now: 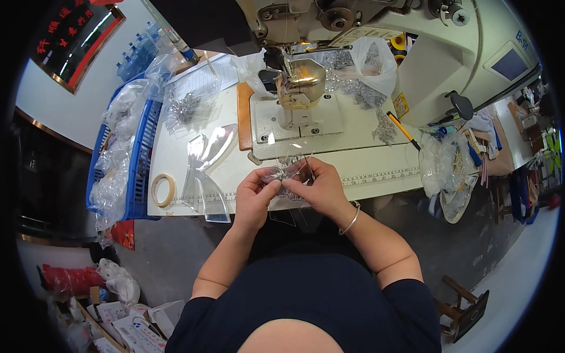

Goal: The person sews small, silver, star-shaped decorations onto clear plastic sheets using a sewing machine. They repeatedly pick up a decoration, position it on the plastic, and guide it under the needle to stitch it in place. After sewing, they use scissors to trim the excess thread and place the finished item on the table.

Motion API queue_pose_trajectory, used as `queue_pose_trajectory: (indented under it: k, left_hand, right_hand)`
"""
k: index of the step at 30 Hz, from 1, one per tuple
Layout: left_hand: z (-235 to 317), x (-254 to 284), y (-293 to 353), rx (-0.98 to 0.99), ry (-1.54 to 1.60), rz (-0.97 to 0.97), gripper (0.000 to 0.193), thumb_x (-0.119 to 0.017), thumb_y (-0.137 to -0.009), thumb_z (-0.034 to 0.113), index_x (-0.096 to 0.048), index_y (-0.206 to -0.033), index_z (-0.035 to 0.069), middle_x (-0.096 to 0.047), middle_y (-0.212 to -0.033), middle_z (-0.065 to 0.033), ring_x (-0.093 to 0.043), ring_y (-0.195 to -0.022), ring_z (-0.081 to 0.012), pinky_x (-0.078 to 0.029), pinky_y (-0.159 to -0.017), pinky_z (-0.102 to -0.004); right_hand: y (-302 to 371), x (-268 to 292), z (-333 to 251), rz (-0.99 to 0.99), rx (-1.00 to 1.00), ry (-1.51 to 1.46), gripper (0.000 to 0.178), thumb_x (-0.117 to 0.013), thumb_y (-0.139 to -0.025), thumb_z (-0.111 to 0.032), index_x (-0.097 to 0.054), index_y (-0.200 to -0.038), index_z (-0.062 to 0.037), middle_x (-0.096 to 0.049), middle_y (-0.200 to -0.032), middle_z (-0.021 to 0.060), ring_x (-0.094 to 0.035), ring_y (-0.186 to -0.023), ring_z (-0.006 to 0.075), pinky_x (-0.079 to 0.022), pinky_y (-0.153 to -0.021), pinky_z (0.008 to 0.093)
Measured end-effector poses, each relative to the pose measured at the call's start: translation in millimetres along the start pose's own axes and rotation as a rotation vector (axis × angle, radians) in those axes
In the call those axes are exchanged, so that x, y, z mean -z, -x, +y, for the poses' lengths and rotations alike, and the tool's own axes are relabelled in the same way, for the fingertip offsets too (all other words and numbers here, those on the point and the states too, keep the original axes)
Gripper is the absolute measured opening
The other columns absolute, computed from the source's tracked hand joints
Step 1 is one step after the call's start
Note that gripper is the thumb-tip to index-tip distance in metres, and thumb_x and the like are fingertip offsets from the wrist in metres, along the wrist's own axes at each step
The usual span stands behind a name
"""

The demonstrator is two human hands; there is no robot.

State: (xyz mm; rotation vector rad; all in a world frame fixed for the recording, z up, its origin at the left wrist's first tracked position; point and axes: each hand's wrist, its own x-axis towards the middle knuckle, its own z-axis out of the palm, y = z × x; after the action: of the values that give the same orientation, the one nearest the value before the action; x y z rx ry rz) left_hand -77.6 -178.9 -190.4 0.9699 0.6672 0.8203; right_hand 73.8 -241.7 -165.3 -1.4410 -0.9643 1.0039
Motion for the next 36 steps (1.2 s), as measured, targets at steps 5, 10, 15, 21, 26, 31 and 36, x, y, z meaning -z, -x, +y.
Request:
queue_pose_trajectory:
  k: [5, 10, 15, 21, 26, 31, 36]
  left_hand:
    - [0, 3, -2, 0.09, 0.062, -0.107, 0.026, -0.063, -0.084, 0.004, -0.057, -0.107, -0.004, -0.063, -0.096, -0.0075, -0.058, -0.086, -0.01, -0.048, -0.077, -0.0234]
    - [2, 3, -5, 0.037, -0.064, -0.102, 0.02, -0.063, -0.085, 0.007, -0.061, -0.101, -0.004, -0.064, -0.089, -0.0063, -0.059, -0.081, -0.0095, -0.048, -0.075, -0.0235]
    - [4, 4, -5, 0.054, -0.201, -0.073, 0.018, -0.065, -0.084, 0.009, -0.063, -0.097, -0.003, -0.064, -0.084, -0.0046, -0.058, -0.075, -0.008, -0.048, -0.07, -0.022]
    - [9, 3, -4, 0.105, -0.193, -0.089, 0.014, -0.064, -0.083, 0.007, -0.061, -0.094, -0.002, -0.063, -0.083, -0.0041, -0.057, -0.075, -0.0082, -0.047, -0.071, -0.0223]
    - [8, 3, -3, 0.06, -0.258, -0.086, 0.016, -0.065, -0.082, 0.009, -0.062, -0.094, -0.002, -0.064, -0.081, -0.0029, -0.057, -0.073, -0.0065, -0.047, -0.068, -0.0209]
    - [20, 10, -7, 0.041, -0.354, -0.137, 0.018, -0.067, -0.082, 0.011, -0.063, -0.095, -0.001, -0.063, -0.08, -0.0014, -0.056, -0.072, -0.0048, -0.046, -0.065, -0.0197]
    - [31, 10, -11, 0.042, -0.42, -0.259, 0.018, -0.067, -0.081, 0.011, -0.063, -0.095, 0.0, -0.063, -0.079, 0.0, -0.055, -0.07, -0.0038, -0.045, -0.064, -0.0195]
  right_hand:
    - [-1, 5, 5, -0.013, 0.037, 0.019, 0.022, -0.075, -0.072, -0.013, -0.061, -0.086, -0.0029, -0.061, -0.071, -0.0012, -0.051, -0.062, 0.0043, -0.043, -0.059, 0.0205]
    - [-4, 9, 17, 0.043, 0.218, 0.057, 0.024, -0.075, -0.072, -0.01, -0.061, -0.091, -0.0036, -0.062, -0.083, -0.0004, -0.052, -0.068, 0.0053, -0.043, -0.06, 0.0203]
    - [-1, 12, 1, 0.069, 0.142, 0.012, 0.033, -0.074, -0.073, -0.01, -0.062, -0.103, -0.0051, -0.062, -0.087, -0.0004, -0.053, -0.071, 0.0062, -0.044, -0.063, 0.0214]
    - [-1, 11, 7, 0.006, 0.073, -0.159, 0.036, -0.072, -0.075, -0.008, -0.061, -0.108, -0.0034, -0.062, -0.084, -0.0006, -0.054, -0.075, 0.0066, -0.045, -0.069, 0.0209]
    - [-2, 15, 11, 0.054, 0.05, -0.195, 0.046, -0.073, -0.073, -0.007, -0.056, -0.115, -0.0027, -0.06, -0.091, 0.0016, -0.052, -0.078, 0.0068, -0.045, -0.072, 0.0215]
    - [-8, 37, -7, 0.688, 0.437, 0.314, 0.063, -0.076, -0.068, -0.007, -0.046, -0.124, -0.0016, -0.056, -0.105, 0.0073, -0.051, -0.086, 0.0113, -0.046, -0.073, 0.0225]
    - [-8, 48, -51, 0.136, 0.796, 0.792, 0.029, -0.078, -0.067, -0.02, -0.066, -0.092, -0.0111, -0.06, -0.103, 0.007, -0.055, -0.101, 0.0263, -0.049, -0.079, 0.0356]
